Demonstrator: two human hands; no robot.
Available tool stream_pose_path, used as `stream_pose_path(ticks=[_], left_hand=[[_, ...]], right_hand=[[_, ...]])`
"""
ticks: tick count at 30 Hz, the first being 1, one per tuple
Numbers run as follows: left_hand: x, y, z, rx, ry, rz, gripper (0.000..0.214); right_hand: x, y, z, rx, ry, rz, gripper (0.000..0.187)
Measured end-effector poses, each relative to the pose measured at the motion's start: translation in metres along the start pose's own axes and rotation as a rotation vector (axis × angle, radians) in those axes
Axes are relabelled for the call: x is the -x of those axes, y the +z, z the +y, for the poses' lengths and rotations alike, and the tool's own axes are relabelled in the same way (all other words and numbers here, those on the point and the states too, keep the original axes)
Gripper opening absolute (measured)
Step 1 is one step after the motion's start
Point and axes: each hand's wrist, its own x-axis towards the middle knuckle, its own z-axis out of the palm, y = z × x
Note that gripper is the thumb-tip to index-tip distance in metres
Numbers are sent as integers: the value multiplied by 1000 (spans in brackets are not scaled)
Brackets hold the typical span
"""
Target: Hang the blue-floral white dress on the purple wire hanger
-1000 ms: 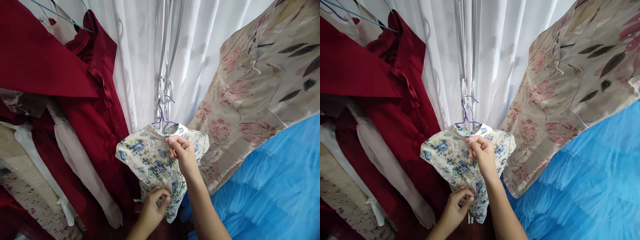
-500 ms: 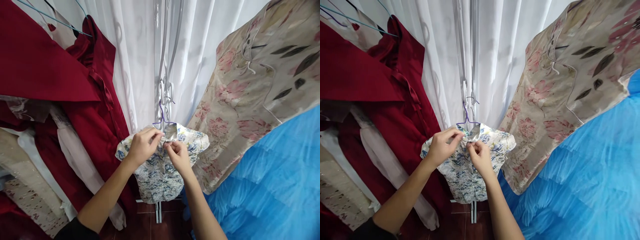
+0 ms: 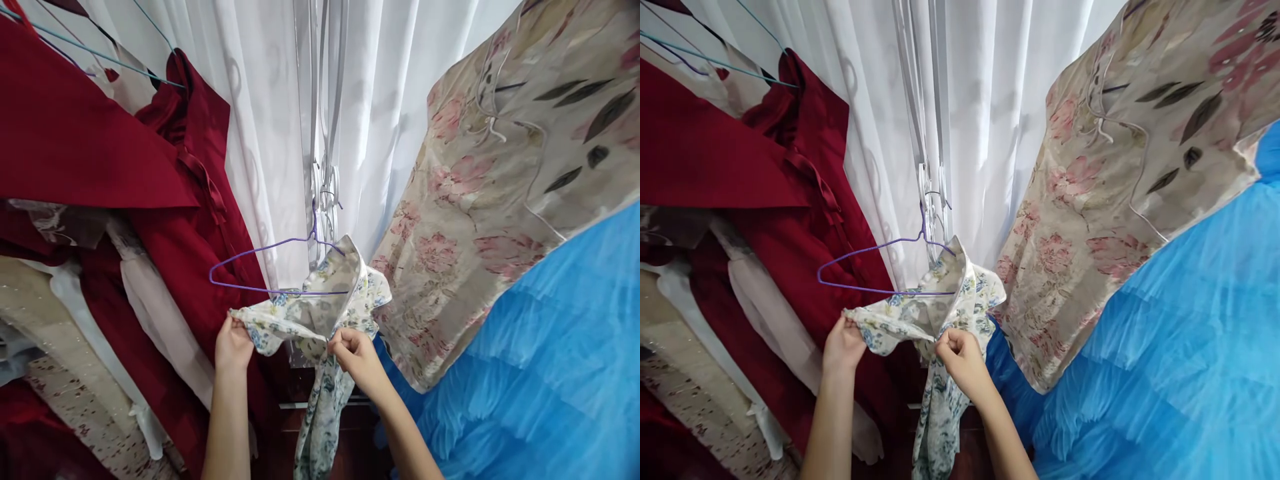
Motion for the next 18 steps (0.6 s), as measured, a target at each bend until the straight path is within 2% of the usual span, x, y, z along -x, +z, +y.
stream_pose_path(ticks=[3,5,7,10,12,13,16,18], left_hand=[[34,6,-21,38,-134,-47,26],[57,22,-30,70,-221,-149,29],[82,42,-38,45,-233,-268,31],[119,72,-53,-184,-192,-495,28],[137,87,-60,-418,-146,-699,29],[143,92,-61,-527,-96,-787,30],[142,97,-59,-729,86,-953,26],[134,92,-55,-760,48,-1098,40]], right_hand=[[11,-18,17,53,63,-42,18],[19,-27,19,150,87,-91,16],[28,-33,14,258,65,-98,10],[39,-36,1,314,-43,-73,28],[45,-35,-4,264,-61,-104,25],[47,-34,-5,225,-39,-127,21],[52,-33,-5,56,71,-114,27],[54,-33,-5,-69,120,-71,28]])
